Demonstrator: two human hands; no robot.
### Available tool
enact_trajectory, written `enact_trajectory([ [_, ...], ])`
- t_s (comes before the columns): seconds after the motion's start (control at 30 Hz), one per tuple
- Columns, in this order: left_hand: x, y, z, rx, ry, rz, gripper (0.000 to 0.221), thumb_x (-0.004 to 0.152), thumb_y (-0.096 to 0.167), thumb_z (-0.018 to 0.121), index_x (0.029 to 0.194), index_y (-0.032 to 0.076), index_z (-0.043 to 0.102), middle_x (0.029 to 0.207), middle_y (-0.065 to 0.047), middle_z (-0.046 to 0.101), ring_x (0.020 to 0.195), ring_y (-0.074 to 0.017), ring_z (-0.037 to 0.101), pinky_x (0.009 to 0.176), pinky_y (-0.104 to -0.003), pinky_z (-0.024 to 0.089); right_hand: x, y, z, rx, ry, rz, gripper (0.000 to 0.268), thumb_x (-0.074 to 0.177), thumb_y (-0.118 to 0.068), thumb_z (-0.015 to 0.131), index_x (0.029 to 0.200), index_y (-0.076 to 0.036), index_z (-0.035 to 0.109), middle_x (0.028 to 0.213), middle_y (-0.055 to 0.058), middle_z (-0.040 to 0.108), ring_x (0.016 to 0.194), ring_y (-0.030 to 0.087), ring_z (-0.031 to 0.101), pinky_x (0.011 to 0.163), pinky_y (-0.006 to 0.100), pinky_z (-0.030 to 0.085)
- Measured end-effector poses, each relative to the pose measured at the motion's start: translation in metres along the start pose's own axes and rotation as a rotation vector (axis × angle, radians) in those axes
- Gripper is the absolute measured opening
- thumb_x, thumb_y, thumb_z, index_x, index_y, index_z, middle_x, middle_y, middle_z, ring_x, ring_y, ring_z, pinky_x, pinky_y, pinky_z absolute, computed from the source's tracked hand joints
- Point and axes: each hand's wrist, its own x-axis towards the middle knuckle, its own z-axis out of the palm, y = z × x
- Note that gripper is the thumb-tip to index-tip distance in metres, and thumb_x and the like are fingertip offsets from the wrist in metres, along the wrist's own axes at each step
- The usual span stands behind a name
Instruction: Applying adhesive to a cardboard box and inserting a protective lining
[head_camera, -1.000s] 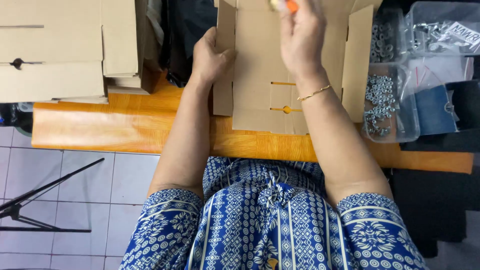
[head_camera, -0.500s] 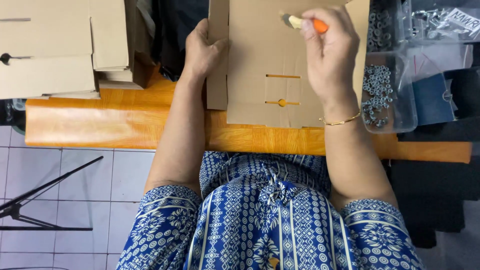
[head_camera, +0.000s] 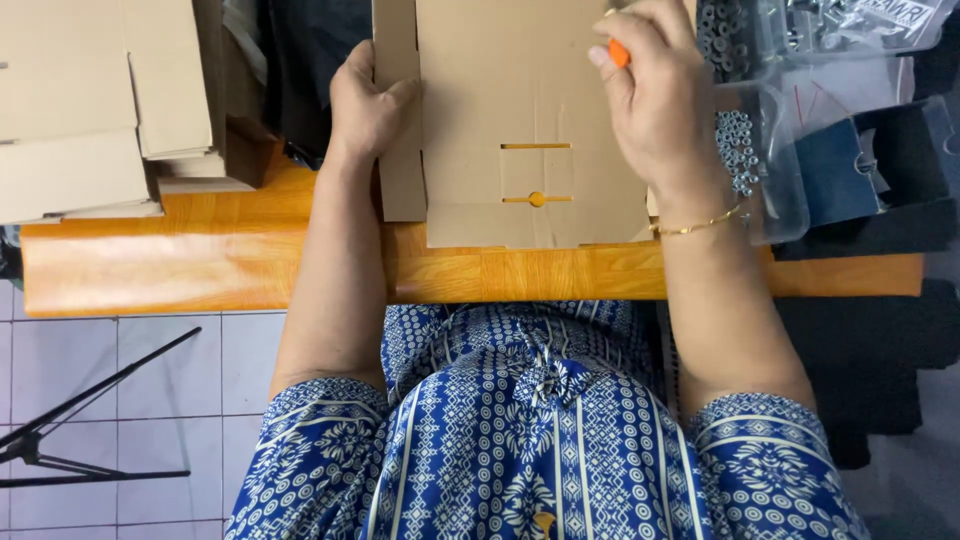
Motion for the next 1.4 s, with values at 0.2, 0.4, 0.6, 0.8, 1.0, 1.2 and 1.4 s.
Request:
enact_trajectory([
  [0.2, -0.01, 0.021, -0.004, -0.016, -0.027, -0.06, 0.022, 0.079, 0.016, 0.069, 0.1, 0.013, 0.063, 0.097, 0.001, 0.072, 0.086, -0.0117, 0.066, 0.07, -0.027, 0.056, -0.04, -0.007, -0.03, -0.001, -0.421, 0.509, 0.052, 0.118, -0.023, 0.06, 0.072, -0.006, 0.042, 0.06, 0.007, 0.047, 0.052, 0.019, 0.042, 0.049, 0.038, 0.03],
  [0.4, -0.008, 0.017, 0.0, 0.006, 0.007, -0.025, 0.02, 0.076, 0.02, 0.066, 0.096, 0.014, 0.064, 0.09, 0.004, 0.072, 0.08, -0.0089, 0.063, 0.066, -0.027, 0.054, -0.049, -0.023, -0.06, 0.204, -0.052, 0.203, 0.014, 0.118, 0.003, 0.054, 0.114, 0.015, 0.06, 0.107, 0.029, 0.062, 0.081, 0.032, 0.071, 0.065, 0.031, 0.058],
  [0.6, -0.009, 0.012, -0.001, 0.06, 0.015, -0.036, 0.017, 0.077, 0.02, 0.066, 0.091, 0.014, 0.06, 0.086, 0.004, 0.064, 0.077, -0.0106, 0.057, 0.062, -0.028, 0.049, -0.05, -0.023, -0.048, 0.012, -0.41, 0.298, 0.024, 0.109, -0.012, 0.064, 0.094, 0.007, 0.066, 0.093, 0.016, 0.067, 0.077, 0.028, 0.063, 0.07, 0.041, 0.049],
  [0.8, -0.007, 0.004, 0.002, 0.063, 0.029, -0.009, 0.018, 0.076, 0.02, 0.068, 0.093, 0.015, 0.063, 0.087, 0.005, 0.068, 0.078, -0.0091, 0.059, 0.065, -0.027, 0.05, -0.05, -0.036, -0.069, 0.17, -0.171, 0.416, 0.018, 0.117, -0.004, 0.06, 0.101, 0.005, 0.063, 0.085, 0.014, 0.067, 0.069, 0.021, 0.072, 0.051, 0.026, 0.045],
  [1.0, -0.009, 0.004, 0.003, 0.05, 0.044, -0.009, 0.016, 0.076, 0.019, 0.066, 0.092, 0.014, 0.063, 0.086, 0.005, 0.068, 0.077, -0.0088, 0.059, 0.065, -0.027, 0.05, -0.063, -0.014, -0.004, -0.03, -0.062, 0.174, 0.011, 0.108, -0.007, 0.066, 0.106, 0.004, 0.069, 0.098, 0.019, 0.063, 0.085, 0.03, 0.059, 0.071, 0.039, 0.05],
  [1.2, -0.011, 0.008, 0.0, 0.084, 0.036, -0.011, 0.017, 0.077, 0.019, 0.067, 0.091, 0.014, 0.06, 0.088, 0.003, 0.066, 0.08, -0.0121, 0.058, 0.066, -0.029, 0.05, -0.041, -0.057, -0.026, 0.556, -0.138, 0.294, 0.019, 0.11, -0.007, 0.052, 0.106, 0.008, 0.064, 0.085, 0.016, 0.068, 0.072, 0.022, 0.071, 0.061, 0.025, 0.058],
  [1.4, -0.013, 0.019, 0.001, 0.018, 0.042, -0.032, 0.019, 0.075, 0.022, 0.065, 0.092, 0.013, 0.063, 0.087, 0.005, 0.069, 0.08, -0.0083, 0.061, 0.065, -0.027, 0.052, -0.045, -0.004, 0.012, -0.177, 0.155, 0.149, 0.007, 0.107, 0.002, 0.066, 0.11, 0.008, 0.065, 0.106, 0.022, 0.059, 0.089, 0.032, 0.065, 0.071, 0.037, 0.061],
])
